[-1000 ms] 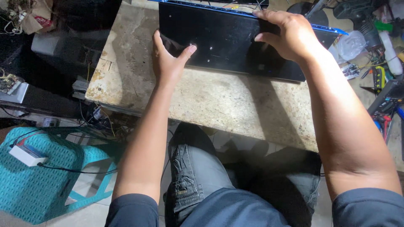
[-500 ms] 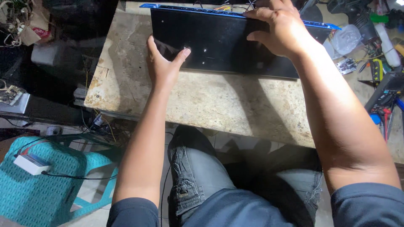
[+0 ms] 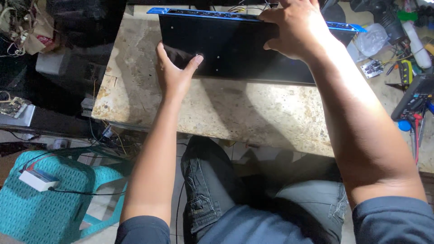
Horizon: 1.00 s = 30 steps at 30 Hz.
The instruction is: Assembling an electronic device by fitting and securing the front panel to the chassis
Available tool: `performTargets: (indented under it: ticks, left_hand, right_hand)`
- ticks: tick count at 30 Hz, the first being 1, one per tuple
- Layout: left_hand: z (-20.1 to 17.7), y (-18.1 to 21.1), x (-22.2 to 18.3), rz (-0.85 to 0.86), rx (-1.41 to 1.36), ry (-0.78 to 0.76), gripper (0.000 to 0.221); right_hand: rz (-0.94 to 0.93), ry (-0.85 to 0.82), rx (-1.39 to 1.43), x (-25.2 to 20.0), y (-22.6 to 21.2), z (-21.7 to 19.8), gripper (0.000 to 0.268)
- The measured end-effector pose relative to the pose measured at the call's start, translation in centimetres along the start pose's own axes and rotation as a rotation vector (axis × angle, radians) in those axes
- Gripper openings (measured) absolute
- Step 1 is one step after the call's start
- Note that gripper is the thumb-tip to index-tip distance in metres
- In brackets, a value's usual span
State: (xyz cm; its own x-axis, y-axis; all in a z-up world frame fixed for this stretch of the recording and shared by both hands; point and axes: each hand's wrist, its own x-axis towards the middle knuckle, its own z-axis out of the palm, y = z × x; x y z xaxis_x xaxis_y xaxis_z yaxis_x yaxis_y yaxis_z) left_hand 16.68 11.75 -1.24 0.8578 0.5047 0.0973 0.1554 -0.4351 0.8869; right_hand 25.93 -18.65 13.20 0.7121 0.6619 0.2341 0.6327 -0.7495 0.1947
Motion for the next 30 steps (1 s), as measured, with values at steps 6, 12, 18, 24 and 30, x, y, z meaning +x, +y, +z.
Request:
performTargets:
  ticks: [6, 12, 18, 24, 30]
  left_hand:
    - [0.2, -0.2, 0.2, -0.019, -0.034, -0.022, 0.115]
    - [-1.0, 1.7, -0.6, -0.1, -0.075, -0.115, 0.118]
    - [-1.8, 2.3, -1.7, -0.138, 0.023, -0.126, 0.117]
    - [-1.3, 2.4, -2.9, 0.154, -0.066, 0.058, 0.116]
    - [0.7, 12.1, -4.1, 0.785, 0.495, 0.107, 0.107]
  right_hand:
    - [-0.029, 0.037, 0.125, -0.9, 0.8, 0.0, 0.082]
    - [0.048, -0.091, 0.353, -1.6, 1.6, -0.1, 0.084]
    - [0.03, -0.094, 0.333, -2.7, 1.2, -1.2, 0.068]
    - [0.033, -0.227, 0.499, -2.6, 2.3, -1.6, 0.079]
    - [-0.091, -0.141, 0.731, -1.8, 4.7, 2.9, 0.079]
